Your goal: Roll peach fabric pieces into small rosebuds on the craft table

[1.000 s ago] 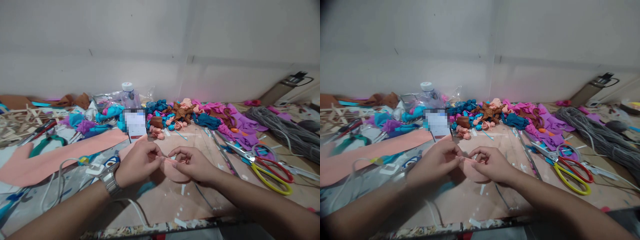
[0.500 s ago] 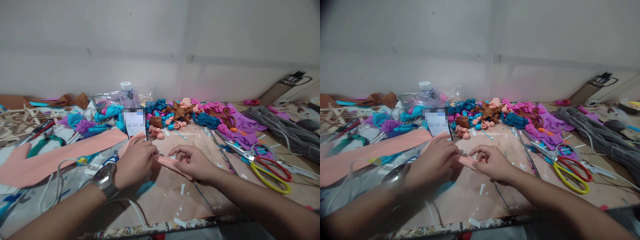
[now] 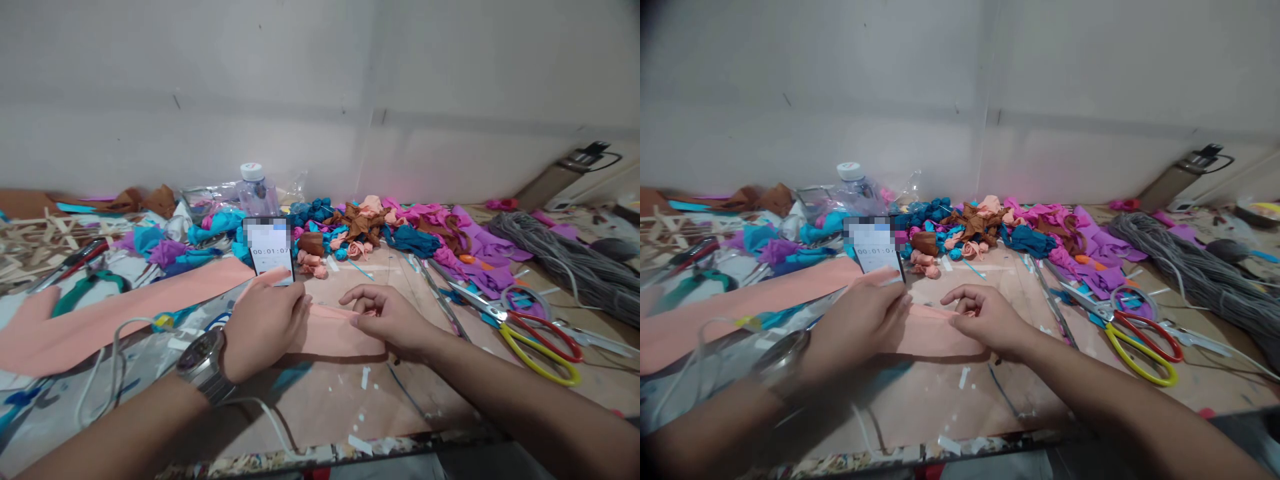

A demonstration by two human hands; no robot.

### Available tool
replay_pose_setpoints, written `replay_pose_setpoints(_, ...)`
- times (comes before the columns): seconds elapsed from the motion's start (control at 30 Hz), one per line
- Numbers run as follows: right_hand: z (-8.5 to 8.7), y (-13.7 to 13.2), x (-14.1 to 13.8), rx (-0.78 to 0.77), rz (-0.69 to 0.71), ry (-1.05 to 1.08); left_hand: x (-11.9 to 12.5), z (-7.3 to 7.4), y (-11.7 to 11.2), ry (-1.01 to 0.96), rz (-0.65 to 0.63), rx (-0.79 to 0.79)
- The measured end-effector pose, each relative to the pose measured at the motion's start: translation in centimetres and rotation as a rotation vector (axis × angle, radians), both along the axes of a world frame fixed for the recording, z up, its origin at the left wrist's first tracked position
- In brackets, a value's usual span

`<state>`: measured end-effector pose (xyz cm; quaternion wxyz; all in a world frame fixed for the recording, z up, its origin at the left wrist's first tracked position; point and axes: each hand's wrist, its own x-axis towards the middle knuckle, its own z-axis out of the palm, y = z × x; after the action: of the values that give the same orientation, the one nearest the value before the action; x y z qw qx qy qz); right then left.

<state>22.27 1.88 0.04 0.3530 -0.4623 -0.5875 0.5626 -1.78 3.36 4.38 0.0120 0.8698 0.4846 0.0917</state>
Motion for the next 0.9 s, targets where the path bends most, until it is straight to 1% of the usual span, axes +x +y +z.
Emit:
replay_pose_setpoints(0.1,-0.1,0.0,0.0,0.002,0.021,-0.043,-0.2,-0.2,0.1,0.065,0.002,0.026)
replay_pose_setpoints(0.17,-0.1,-0.1,-0.2,0.017,0.053,-0.085,-0.2,-0.6,0.1,0.053,-0.026,0.013)
replay_pose_setpoints(0.3,0.0,-0.6,-0.6,0.070,0.126,-0.134,0.5,-0.8,-0.7,-0.096,-0.173,-0.099)
replay_pose_setpoints(0.37,0.1,-0.9,-0.7,0.087,0.153,-0.141,1.0,-0.6,-1.2,-0.152,-0.214,-0.159)
replay_pose_setpoints(0.47,0.1,-1.1,-0.8,0.101,0.166,-0.147,1.6,-0.5,-1.8,-0.180,-0.223,-0.193)
replay_pose_setpoints(0.6,0.1,-1.0,-0.7,0.115,0.147,-0.154,1.7,-0.7,-1.9,-0.216,-0.209,-0.236)
replay_pose_setpoints(0.77,0.0,-0.9,-0.6,0.194,0.166,-0.224,1.5,-0.7,-1.7,-0.288,-0.214,-0.296)
replay_pose_setpoints(0.9,0.0,-0.9,-0.6,0.242,0.157,-0.264,1.6,-0.6,-1.7,-0.276,-0.221,-0.339)
